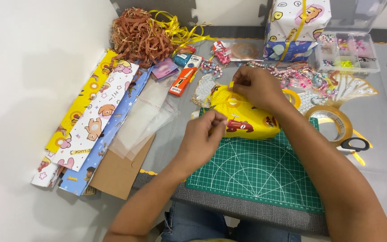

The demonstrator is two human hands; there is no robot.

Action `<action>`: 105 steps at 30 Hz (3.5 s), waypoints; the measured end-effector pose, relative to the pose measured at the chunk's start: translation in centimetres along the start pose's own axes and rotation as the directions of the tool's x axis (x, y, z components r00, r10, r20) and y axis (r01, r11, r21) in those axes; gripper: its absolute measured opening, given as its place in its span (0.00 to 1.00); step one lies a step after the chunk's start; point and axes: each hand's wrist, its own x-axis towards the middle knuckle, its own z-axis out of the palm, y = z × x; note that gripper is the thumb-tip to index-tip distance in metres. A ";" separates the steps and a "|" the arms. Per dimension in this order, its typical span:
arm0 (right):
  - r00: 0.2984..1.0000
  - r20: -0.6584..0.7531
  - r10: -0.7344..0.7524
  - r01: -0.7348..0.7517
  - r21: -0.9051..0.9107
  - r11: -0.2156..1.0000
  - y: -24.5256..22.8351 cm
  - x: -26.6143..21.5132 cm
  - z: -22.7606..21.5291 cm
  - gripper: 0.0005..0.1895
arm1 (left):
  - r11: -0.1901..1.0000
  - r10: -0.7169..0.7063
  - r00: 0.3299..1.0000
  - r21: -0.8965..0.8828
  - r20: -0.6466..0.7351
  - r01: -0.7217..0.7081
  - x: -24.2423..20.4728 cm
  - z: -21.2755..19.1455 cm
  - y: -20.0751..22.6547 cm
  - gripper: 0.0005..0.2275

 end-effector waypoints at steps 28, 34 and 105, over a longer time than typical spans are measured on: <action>0.893 0.393 0.219 -0.177 -0.140 0.974 -5.3 1.5 -1.7 0.19 | 0.677 -0.297 0.953 -0.689 0.065 0.258 -5.9 8.0 -7.1 0.05; 0.787 0.568 0.241 -0.220 -0.106 0.970 -4.1 2.3 -2.6 0.26 | 0.416 -0.433 0.868 -0.800 0.243 0.432 -5.4 7.7 -7.2 0.19; 0.860 0.507 0.060 -0.201 0.227 0.953 4.0 -2.3 -4.5 0.15 | 0.447 0.591 0.790 0.748 0.164 -0.490 -12.4 5.9 4.3 0.08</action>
